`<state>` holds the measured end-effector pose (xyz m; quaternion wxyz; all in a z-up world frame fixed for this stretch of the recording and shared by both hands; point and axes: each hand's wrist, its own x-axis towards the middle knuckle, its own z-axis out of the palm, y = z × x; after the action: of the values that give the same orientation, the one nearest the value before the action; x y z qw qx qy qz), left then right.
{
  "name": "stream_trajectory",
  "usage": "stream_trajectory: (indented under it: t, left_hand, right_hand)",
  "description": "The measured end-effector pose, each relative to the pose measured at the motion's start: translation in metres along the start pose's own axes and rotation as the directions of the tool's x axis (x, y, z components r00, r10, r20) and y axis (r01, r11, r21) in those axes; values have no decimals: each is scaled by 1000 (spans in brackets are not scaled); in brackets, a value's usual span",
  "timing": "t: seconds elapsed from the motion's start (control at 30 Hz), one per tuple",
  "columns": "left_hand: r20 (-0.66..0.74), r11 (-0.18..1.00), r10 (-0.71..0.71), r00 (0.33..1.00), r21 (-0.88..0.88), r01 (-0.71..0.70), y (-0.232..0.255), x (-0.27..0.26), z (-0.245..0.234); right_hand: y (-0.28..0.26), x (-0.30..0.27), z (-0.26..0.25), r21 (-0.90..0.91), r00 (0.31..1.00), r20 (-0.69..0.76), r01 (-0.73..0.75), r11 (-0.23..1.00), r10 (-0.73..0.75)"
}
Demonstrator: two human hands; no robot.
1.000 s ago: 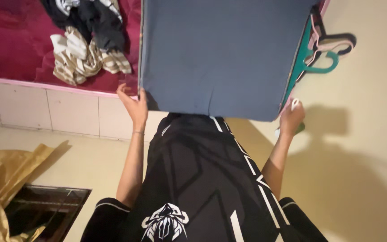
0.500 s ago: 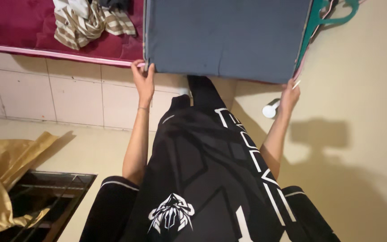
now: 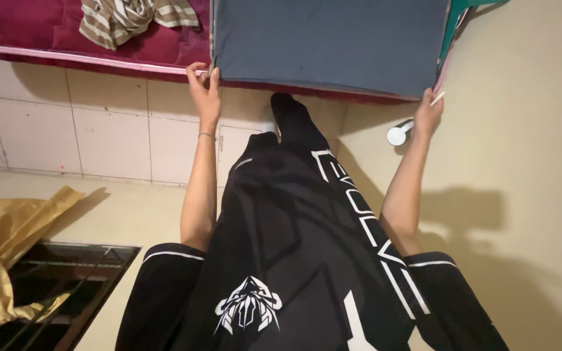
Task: The person uses a lint roller to remove lint from a blue polo shirt laid flat on a bed. They roll the adhesive roller repeatedly over the front, sleeves, and back of the shirt, then fold the shirt in half.
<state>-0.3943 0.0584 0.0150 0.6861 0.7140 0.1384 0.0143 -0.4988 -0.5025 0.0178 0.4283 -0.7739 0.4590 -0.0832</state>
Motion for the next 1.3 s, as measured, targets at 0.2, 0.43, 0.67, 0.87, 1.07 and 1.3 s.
stream_trajectory:
  t: [0.2,0.43,0.67,0.87,1.07,1.3]
  left_hand:
    - [-17,947,179,984,275,-168,11,-11,6]
    - [-43,892,241,969,403,-204,44,-27,5]
    - [91,806,362,928,470,-361,61,-26,29]
    - [221,748,380,898,497,-439,67,-29,53]
    - [339,708,389,857,484,-513,67,-33,68]
    - [384,694,372,845,489,-528,64,-26,63]
  right_hand:
    - [-27,-32,-9,63,997,71,6,998,-10]
    - [-143,-132,-42,-467,885,138,455,758,-446]
    - [-238,-146,-15,-199,888,426,278,940,-172]
    - [-274,-111,49,82,439,568,811,579,-696]
    - [-281,-33,164,-97,335,435,940,326,-836]
    - [-267,3,218,-77,341,381,938,338,-859]
